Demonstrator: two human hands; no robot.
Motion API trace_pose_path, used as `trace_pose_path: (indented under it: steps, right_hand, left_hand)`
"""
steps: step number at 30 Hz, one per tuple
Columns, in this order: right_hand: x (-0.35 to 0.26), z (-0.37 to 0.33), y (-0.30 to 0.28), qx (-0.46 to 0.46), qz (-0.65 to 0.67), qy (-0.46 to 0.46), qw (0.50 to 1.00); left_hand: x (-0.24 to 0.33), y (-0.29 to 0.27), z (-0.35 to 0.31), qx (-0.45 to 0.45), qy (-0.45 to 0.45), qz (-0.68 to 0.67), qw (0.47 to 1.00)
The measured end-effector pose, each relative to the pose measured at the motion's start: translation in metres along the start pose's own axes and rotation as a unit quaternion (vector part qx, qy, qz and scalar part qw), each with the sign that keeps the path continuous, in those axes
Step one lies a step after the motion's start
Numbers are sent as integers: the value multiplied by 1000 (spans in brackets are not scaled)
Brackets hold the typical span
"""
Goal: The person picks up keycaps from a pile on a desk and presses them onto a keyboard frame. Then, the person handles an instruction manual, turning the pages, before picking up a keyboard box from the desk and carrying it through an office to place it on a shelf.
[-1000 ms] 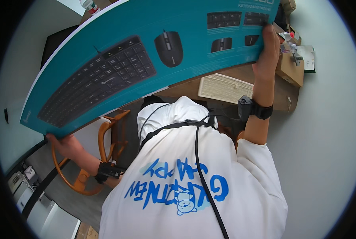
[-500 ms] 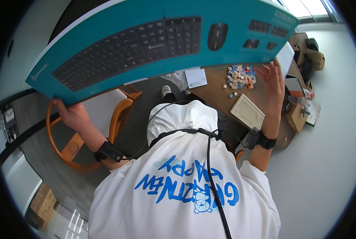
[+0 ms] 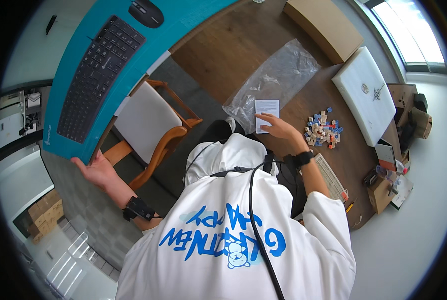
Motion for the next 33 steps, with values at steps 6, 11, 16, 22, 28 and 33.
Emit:
trace_pose_path:
  steps: [6,11,16,22,28,33]
  right_hand:
    - [27,26,31,-21,-124,84,989]
    - [25,32,21,8,-81,120,989]
    - [21,30,33,61,-72,140,986]
    - [14,36,19,68,-50,158,984]
    - [27,51,5,46,-56,177,982]
    - [24,67,-2,-47,-57,251,965]
  left_hand:
    - [-19,-9,40,30,-6,30,999]
    - [-59,-32,124,29,-82,15,996]
    - [-99,11,153,97,-145,-13,985]
    - [-135,66,172,94,-172,-67,978]
    - [-134,84,190,67,-148,-51,985]
    - [-147,100,243,93,-126,-29,987]
Point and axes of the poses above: each hand's wrist, its own z-axis towards the middle knuckle, its own y-axis out of the palm, x = y × z, the point moved 3 cm from there along z, towards the middle knuckle, and after that the axes turned 10 degrees about -z, right-handed, at the moved point
